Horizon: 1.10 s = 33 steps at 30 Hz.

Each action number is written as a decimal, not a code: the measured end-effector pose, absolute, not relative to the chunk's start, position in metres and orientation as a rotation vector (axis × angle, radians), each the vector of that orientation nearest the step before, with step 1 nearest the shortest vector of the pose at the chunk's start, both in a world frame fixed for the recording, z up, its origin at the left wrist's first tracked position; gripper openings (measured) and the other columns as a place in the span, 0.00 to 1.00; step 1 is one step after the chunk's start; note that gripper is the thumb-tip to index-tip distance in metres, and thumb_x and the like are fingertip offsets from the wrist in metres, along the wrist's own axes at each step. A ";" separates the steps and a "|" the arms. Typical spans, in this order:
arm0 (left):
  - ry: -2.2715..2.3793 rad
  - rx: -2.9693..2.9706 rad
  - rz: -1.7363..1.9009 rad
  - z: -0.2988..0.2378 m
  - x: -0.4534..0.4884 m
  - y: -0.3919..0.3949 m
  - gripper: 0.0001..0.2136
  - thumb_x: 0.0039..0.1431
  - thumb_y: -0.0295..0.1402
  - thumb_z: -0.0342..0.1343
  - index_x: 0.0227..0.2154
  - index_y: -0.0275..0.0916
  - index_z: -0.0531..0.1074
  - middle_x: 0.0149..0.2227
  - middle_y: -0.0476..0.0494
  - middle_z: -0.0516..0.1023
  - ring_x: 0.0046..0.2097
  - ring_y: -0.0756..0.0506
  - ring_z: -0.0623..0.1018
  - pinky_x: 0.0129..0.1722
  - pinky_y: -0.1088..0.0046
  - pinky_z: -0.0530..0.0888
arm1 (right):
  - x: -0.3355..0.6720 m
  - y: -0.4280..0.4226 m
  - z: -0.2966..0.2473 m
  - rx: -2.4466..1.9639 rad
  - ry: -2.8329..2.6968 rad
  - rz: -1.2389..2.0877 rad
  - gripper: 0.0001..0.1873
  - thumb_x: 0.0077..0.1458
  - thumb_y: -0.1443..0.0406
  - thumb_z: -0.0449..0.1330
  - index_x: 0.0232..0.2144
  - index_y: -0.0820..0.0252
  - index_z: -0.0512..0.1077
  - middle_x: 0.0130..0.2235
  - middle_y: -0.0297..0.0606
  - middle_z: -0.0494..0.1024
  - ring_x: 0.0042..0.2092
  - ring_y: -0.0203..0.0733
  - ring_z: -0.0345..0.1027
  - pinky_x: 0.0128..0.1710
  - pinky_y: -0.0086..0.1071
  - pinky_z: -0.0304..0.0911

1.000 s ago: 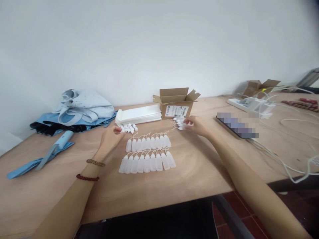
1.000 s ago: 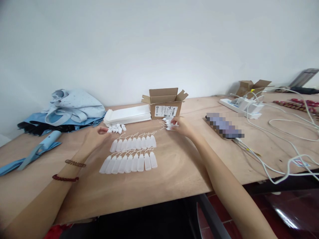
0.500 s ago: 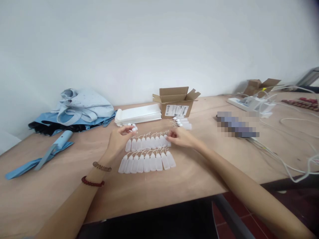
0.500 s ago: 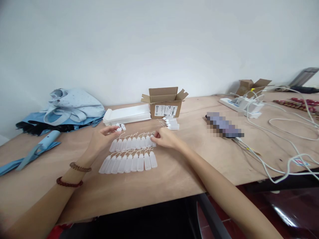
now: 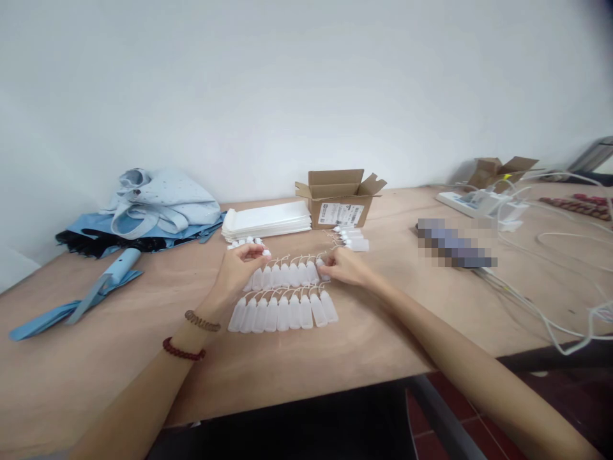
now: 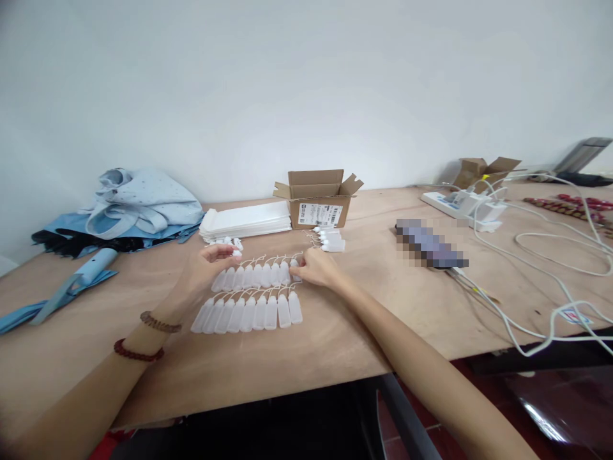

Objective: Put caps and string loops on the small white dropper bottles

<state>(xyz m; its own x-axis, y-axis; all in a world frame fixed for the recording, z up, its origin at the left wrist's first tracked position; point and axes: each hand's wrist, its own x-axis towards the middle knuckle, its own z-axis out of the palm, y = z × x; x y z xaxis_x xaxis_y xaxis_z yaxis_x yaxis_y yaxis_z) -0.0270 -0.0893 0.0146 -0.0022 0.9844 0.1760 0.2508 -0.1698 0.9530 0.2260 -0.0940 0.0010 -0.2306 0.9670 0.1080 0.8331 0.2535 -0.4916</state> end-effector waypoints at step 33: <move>0.976 1.707 1.039 0.030 -0.002 -0.117 0.10 0.50 0.37 0.59 0.34 0.37 0.77 0.39 0.42 0.79 0.43 0.43 0.77 0.46 0.67 0.72 | 0.192 -0.124 0.020 -0.930 -1.488 1.502 0.14 0.57 0.53 0.52 0.34 0.57 0.61 0.19 0.23 0.58 0.17 0.27 0.46 0.16 0.24 0.46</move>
<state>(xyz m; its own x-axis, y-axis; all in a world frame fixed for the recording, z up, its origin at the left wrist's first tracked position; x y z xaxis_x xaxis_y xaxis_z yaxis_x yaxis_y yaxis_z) -0.0022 -0.1168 0.0303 0.3395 0.9125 0.2280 0.1708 -0.2981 0.9391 0.1921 -0.1242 0.0204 -0.4025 0.9146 0.0379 -0.0464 0.0210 -0.9987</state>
